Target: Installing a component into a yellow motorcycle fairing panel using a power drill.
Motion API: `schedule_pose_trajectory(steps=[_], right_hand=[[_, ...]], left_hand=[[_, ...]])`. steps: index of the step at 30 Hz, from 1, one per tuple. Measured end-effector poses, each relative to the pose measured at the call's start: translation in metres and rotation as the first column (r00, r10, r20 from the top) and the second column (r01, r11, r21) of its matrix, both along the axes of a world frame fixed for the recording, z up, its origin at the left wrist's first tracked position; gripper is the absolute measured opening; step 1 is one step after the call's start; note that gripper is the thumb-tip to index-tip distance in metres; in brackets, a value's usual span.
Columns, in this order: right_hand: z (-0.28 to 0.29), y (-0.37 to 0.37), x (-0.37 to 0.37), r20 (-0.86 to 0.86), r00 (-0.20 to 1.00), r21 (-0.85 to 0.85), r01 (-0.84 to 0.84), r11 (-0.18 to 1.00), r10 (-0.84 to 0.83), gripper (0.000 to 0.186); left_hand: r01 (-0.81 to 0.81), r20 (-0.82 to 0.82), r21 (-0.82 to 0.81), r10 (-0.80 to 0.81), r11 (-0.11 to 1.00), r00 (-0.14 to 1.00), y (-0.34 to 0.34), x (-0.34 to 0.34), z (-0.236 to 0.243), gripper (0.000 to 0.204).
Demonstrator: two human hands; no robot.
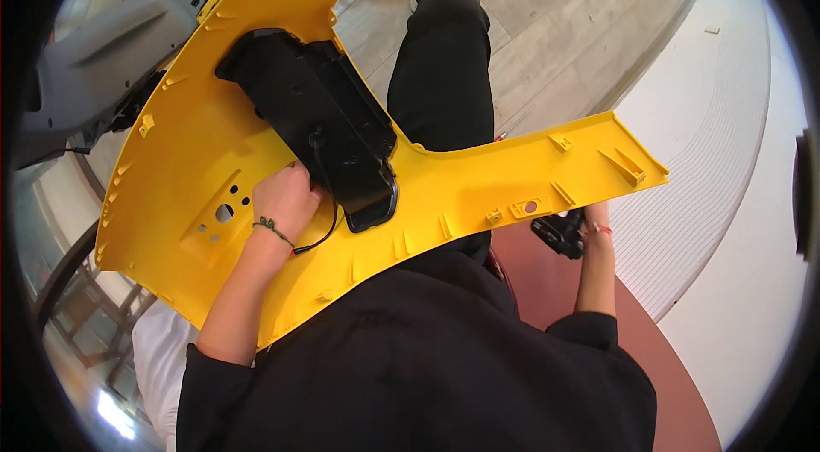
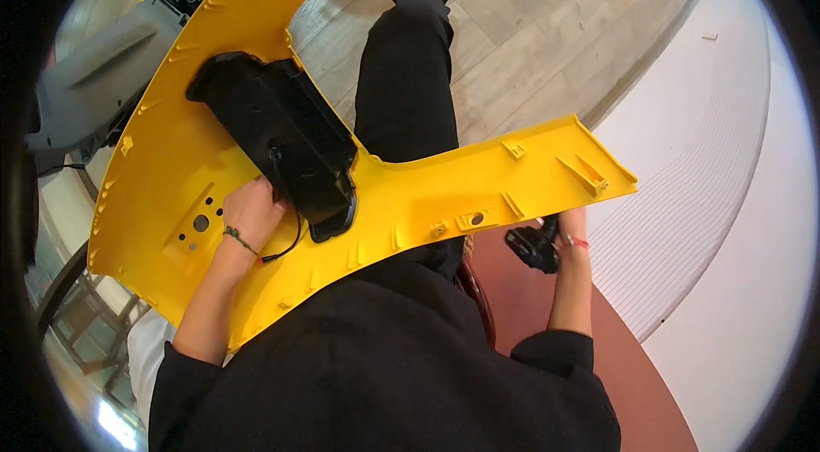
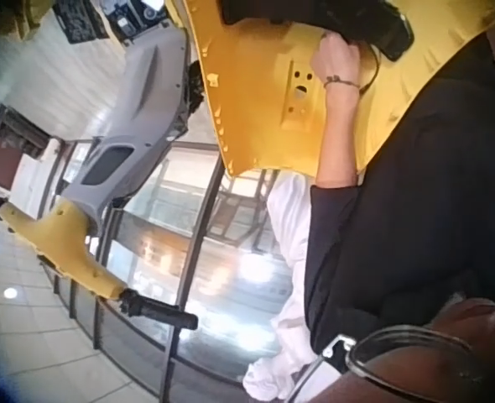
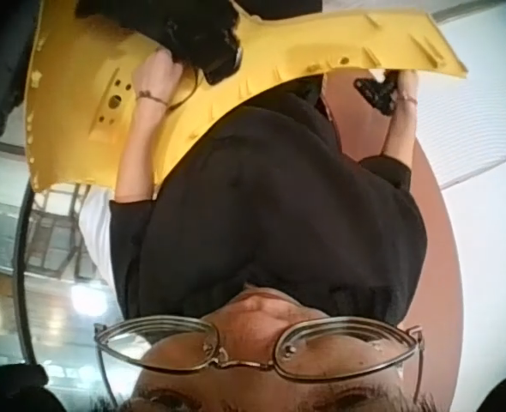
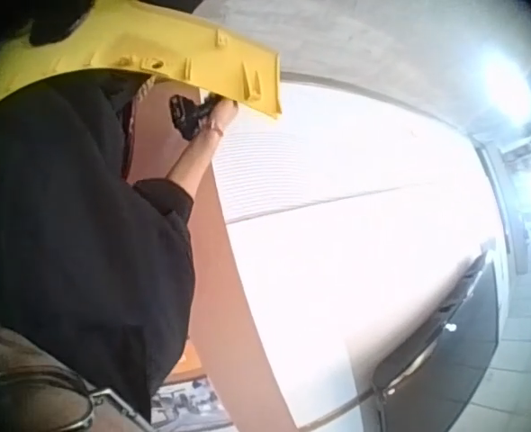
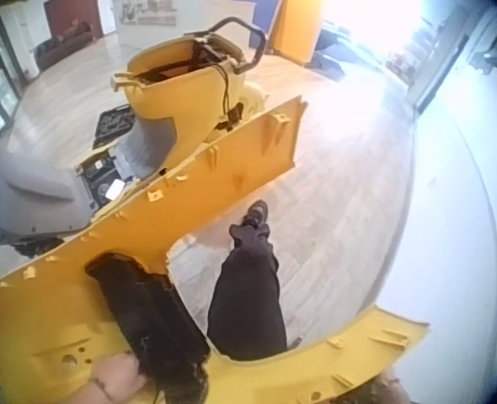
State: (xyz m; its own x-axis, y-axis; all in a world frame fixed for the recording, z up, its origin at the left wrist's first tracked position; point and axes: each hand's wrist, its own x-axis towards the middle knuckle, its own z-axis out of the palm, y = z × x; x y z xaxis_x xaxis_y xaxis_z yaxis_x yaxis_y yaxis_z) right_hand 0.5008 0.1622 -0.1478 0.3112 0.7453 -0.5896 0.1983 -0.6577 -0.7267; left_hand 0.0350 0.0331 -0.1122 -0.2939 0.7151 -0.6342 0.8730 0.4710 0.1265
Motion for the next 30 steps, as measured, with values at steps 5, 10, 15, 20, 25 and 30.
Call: schedule_pose_trajectory(steps=[5, 10, 15, 20, 25, 30], right_hand=[[-0.092, -0.006, -0.017, -0.247, 0.961, -0.244, 0.061, 0.968, -0.123, 0.02], [-0.143, -0.023, -0.018, -0.378, 0.876, -0.458, 0.103, 0.883, -0.298, 0.02], [-0.188, -0.044, -0.003, -0.467, 0.731, -0.618, 0.133, 0.775, -0.498, 0.019], [-0.228, -0.067, 0.048, -0.524, 0.656, -0.675, 0.069, 0.734, -0.543, 0.021], [-0.259, -0.065, 0.076, -0.234, 0.947, -0.722, -0.018, 0.692, -0.22, 0.021], [-0.26, -0.057, 0.079, -0.166, 0.964, -0.699, -0.263, 0.665, 0.207, 0.029]], left_hand=[[0.076, -0.074, -0.018, -0.077, 0.997, 0.994, -0.004, 0.004, -0.001, 0.023], [0.072, -0.164, -0.05, -0.08, 0.996, 0.983, -0.002, 0.006, -0.012, 0.025], [0.081, -0.188, 0.026, -0.075, 0.996, 0.979, -0.01, 0.006, -0.017, 0.022], [0.043, -0.218, 0.025, -0.036, 0.999, 0.975, -0.006, 0.011, -0.011, 0.023], [0.049, -0.225, 0.047, -0.038, 0.998, 0.974, -0.006, 0.013, -0.01, 0.022], [0.025, -0.228, 0.065, -0.009, 0.998, 0.974, -0.005, 0.014, -0.01, 0.023]])
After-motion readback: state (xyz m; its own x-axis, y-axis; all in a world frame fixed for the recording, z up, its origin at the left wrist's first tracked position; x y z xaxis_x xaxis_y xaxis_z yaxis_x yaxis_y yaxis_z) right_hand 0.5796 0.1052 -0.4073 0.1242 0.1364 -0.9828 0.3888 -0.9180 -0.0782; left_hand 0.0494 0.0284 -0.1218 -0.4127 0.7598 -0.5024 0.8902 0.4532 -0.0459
